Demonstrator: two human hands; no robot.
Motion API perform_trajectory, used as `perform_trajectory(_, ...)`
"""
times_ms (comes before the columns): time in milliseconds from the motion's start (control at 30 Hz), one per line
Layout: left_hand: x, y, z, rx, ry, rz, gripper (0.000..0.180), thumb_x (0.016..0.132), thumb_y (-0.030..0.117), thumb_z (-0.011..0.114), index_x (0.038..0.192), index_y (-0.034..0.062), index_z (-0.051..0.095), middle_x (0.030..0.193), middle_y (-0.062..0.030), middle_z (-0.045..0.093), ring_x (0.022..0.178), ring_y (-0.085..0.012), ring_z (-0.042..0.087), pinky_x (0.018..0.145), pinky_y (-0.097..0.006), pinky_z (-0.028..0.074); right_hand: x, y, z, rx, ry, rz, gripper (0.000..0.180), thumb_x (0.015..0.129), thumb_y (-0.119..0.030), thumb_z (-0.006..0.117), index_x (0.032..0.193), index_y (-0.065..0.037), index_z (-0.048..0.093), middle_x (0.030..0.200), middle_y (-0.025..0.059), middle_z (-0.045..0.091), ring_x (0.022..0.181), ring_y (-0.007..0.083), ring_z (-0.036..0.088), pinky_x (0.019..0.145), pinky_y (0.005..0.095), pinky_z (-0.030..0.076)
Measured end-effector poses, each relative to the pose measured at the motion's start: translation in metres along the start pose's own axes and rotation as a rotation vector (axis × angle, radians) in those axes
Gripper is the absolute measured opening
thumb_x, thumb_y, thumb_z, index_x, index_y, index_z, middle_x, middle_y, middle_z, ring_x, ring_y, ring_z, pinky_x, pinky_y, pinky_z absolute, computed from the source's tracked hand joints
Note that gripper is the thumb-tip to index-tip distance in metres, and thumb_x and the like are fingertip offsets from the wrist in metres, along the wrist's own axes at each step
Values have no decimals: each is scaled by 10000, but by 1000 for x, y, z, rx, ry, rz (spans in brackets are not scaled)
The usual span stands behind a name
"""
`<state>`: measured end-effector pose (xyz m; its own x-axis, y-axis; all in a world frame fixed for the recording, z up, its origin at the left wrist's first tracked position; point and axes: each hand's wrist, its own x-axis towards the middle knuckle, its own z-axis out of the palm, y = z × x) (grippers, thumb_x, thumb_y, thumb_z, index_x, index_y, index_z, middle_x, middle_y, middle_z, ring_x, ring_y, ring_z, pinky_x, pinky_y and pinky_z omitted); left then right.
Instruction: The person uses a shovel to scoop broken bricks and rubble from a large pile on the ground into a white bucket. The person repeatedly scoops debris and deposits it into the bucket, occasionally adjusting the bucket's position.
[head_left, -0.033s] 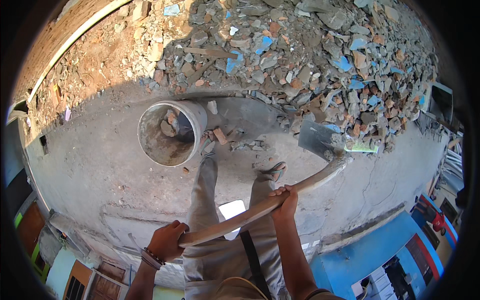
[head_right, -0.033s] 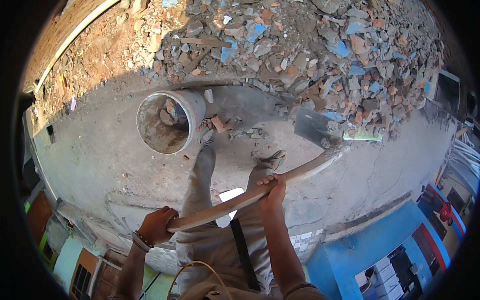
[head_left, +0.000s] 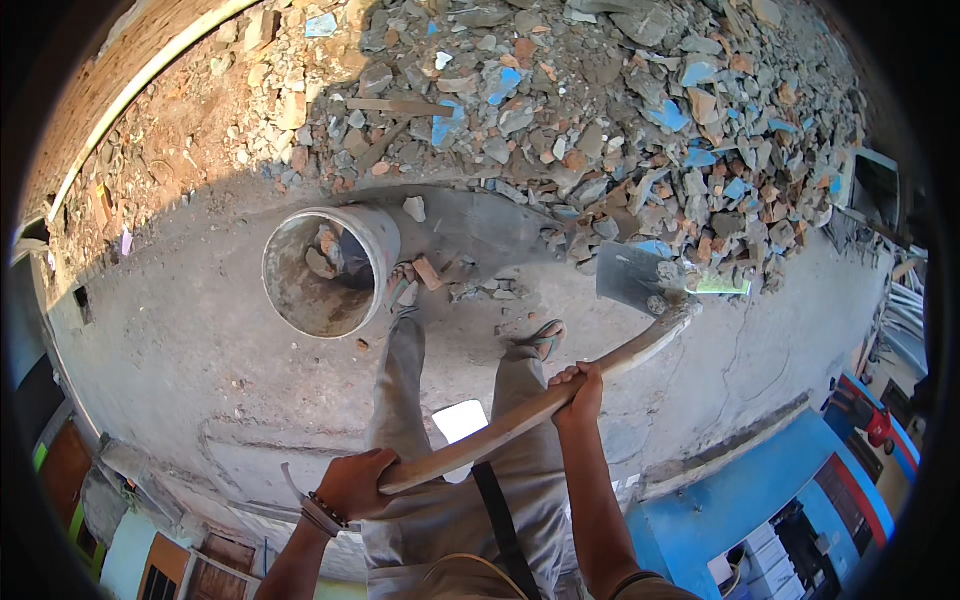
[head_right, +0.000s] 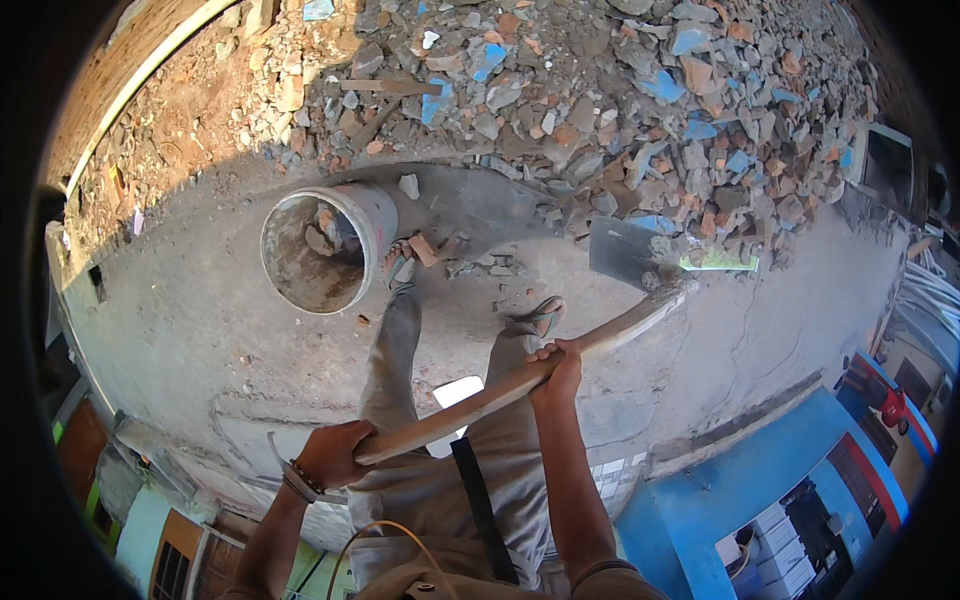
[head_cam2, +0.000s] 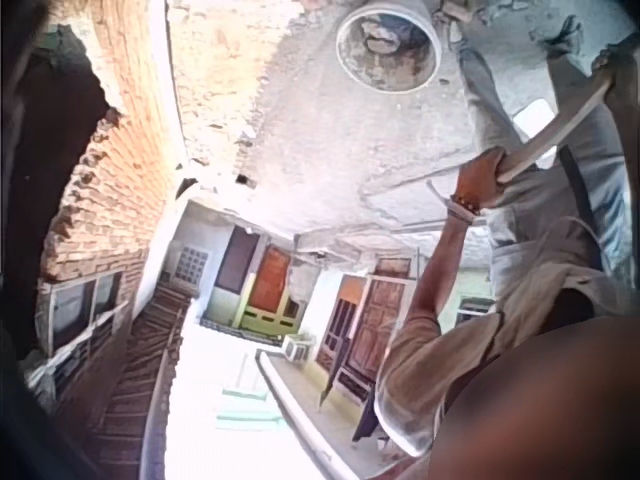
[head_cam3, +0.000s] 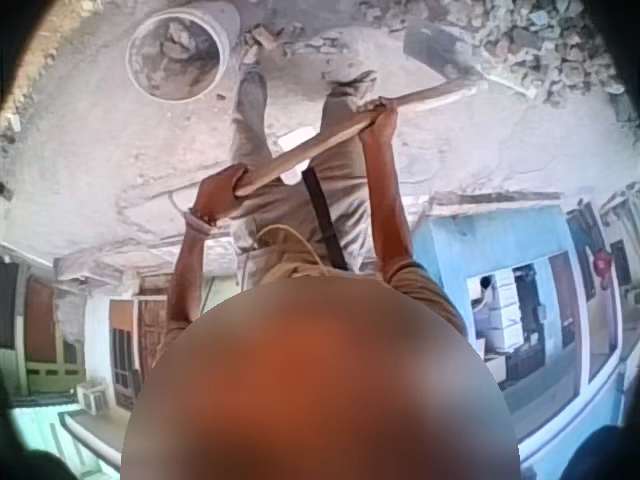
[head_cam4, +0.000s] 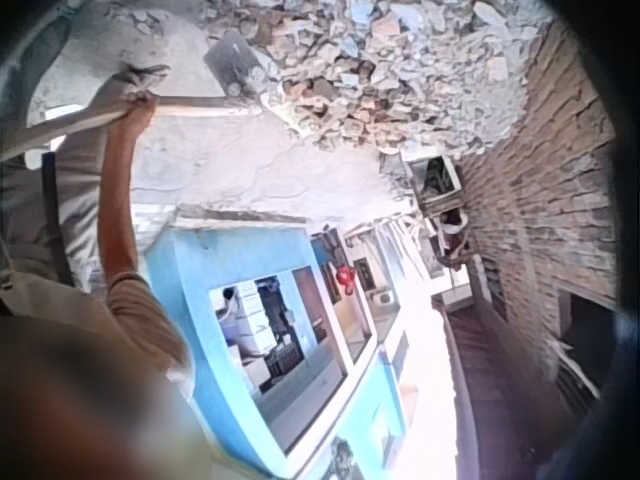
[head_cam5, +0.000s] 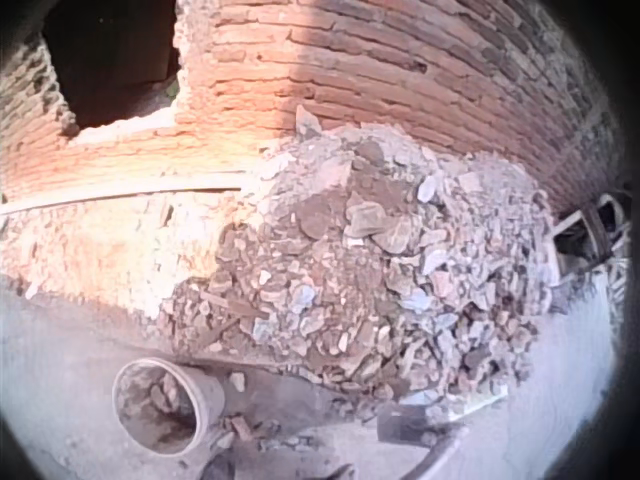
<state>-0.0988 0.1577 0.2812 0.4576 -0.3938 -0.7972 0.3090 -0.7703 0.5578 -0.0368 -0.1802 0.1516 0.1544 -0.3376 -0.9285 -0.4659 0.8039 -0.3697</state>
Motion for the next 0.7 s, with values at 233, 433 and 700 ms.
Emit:
perform_trajectory(233,234,105,116,27,-62,187,377,744,221,691,1062,55,576,843,-157,662,806,-359,648,720,-462,514,243,-155,-94,-31,12,-47,78,813,-117,511,781,-102,441,639,27,442,544,161,447,541,316,465)
perform_trajectory(433,351,145,144,-25,-160,256,399,708,202,665,1062,25,617,893,-204,661,861,-385,633,779,-454,508,344,-213,-148,-52,175,-42,101,820,-130,521,782,-84,439,650,50,457,559,186,476,550,333,483)
perform_trajectory(700,445,227,130,220,-181,225,564,708,251,677,1211,14,587,997,-200,664,940,-357,638,821,-436,517,433,-272,-164,42,171,-8,106,838,-105,517,796,-57,432,632,56,458,569,201,503,528,314,510)
